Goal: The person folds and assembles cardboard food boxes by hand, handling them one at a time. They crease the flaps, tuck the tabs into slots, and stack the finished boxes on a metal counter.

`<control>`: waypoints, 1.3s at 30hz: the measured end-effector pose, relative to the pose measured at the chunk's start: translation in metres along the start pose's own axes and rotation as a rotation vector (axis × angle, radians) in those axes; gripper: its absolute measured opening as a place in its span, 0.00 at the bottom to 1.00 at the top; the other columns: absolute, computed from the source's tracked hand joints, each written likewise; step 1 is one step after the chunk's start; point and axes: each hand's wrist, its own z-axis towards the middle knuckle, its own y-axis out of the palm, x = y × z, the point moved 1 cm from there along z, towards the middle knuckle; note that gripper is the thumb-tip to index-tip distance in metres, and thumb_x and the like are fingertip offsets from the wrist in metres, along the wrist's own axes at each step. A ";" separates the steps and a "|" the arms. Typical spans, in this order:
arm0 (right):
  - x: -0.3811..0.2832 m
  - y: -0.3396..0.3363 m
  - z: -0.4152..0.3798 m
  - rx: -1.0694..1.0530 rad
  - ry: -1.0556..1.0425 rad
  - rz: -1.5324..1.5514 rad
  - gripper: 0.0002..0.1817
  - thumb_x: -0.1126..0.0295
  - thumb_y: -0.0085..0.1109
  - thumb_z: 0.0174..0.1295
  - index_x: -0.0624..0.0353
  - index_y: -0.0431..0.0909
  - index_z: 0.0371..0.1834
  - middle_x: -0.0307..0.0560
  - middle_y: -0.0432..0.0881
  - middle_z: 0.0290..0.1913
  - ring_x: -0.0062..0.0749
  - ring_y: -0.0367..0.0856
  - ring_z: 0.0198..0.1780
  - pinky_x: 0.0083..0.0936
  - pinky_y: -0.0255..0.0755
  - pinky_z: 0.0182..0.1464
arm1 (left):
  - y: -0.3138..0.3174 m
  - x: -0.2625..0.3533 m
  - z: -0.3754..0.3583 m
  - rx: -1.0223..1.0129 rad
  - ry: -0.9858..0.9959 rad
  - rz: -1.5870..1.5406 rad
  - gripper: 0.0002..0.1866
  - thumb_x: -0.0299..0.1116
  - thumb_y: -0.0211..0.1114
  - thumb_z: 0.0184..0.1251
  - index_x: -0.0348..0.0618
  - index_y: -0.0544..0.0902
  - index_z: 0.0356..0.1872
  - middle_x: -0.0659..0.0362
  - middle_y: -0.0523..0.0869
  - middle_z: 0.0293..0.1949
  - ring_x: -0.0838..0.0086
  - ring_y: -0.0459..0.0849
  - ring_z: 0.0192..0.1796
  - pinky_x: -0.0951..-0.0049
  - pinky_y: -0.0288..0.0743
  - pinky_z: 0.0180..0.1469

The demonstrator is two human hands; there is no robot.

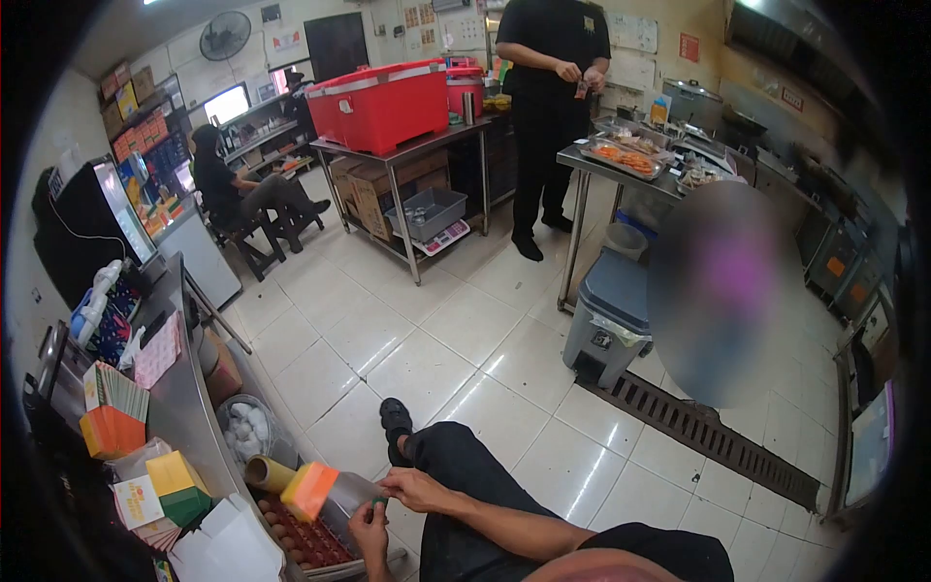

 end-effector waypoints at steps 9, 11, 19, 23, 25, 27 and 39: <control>-0.010 0.016 -0.004 0.057 -0.156 -0.155 0.14 0.71 0.57 0.60 0.55 0.80 0.49 0.44 0.80 0.37 0.44 0.79 0.41 0.35 0.73 0.43 | -0.002 -0.020 0.001 -0.048 -0.233 -0.694 0.07 0.26 0.65 0.62 0.40 0.80 0.41 0.61 0.83 0.34 0.78 0.81 0.35 0.80 0.76 0.37; -0.011 0.010 -0.002 0.041 -0.130 -0.154 0.16 0.70 0.58 0.60 0.54 0.79 0.52 0.45 0.81 0.38 0.43 0.80 0.42 0.35 0.73 0.44 | 0.002 -0.009 -0.003 -0.077 -0.200 -0.705 0.07 0.25 0.65 0.63 0.39 0.80 0.41 0.61 0.84 0.35 0.78 0.81 0.35 0.79 0.76 0.37; -0.026 -0.002 -0.002 0.028 0.022 0.111 0.24 0.66 0.60 0.61 0.60 0.72 0.61 0.48 0.85 0.37 0.39 0.85 0.38 0.29 0.76 0.42 | -0.004 -0.010 0.001 -0.096 -0.210 -0.767 0.10 0.27 0.64 0.65 0.39 0.80 0.46 0.62 0.83 0.38 0.82 0.79 0.34 0.84 0.75 0.37; -0.028 -0.004 -0.002 0.021 0.048 0.133 0.25 0.66 0.61 0.60 0.62 0.72 0.60 0.48 0.86 0.38 0.37 0.85 0.39 0.28 0.76 0.41 | -0.006 -0.015 0.001 -0.104 -0.242 -0.769 0.11 0.29 0.64 0.66 0.40 0.79 0.47 0.63 0.83 0.38 0.83 0.78 0.34 0.86 0.74 0.36; -0.023 -0.001 -0.001 0.010 0.056 0.155 0.23 0.65 0.62 0.60 0.62 0.73 0.58 0.49 0.86 0.38 0.37 0.85 0.40 0.29 0.77 0.41 | -0.005 -0.013 0.001 -0.102 -0.237 -0.788 0.10 0.30 0.64 0.66 0.40 0.79 0.46 0.63 0.82 0.37 0.83 0.78 0.35 0.86 0.74 0.36; -0.026 -0.001 0.000 -0.007 0.057 0.166 0.22 0.64 0.62 0.60 0.62 0.75 0.56 0.49 0.86 0.39 0.37 0.85 0.40 0.29 0.77 0.41 | -0.004 -0.009 0.000 -0.089 -0.238 -0.804 0.10 0.30 0.63 0.66 0.40 0.79 0.45 0.63 0.82 0.37 0.83 0.78 0.35 0.86 0.74 0.36; -0.024 0.015 -0.004 0.129 -0.181 -0.163 0.14 0.68 0.66 0.54 0.57 0.82 0.45 0.47 0.83 0.35 0.41 0.80 0.42 0.36 0.73 0.43 | -0.001 -0.006 -0.003 0.028 -0.290 -0.840 0.07 0.33 0.63 0.67 0.44 0.79 0.42 0.65 0.83 0.37 0.82 0.81 0.38 0.82 0.77 0.41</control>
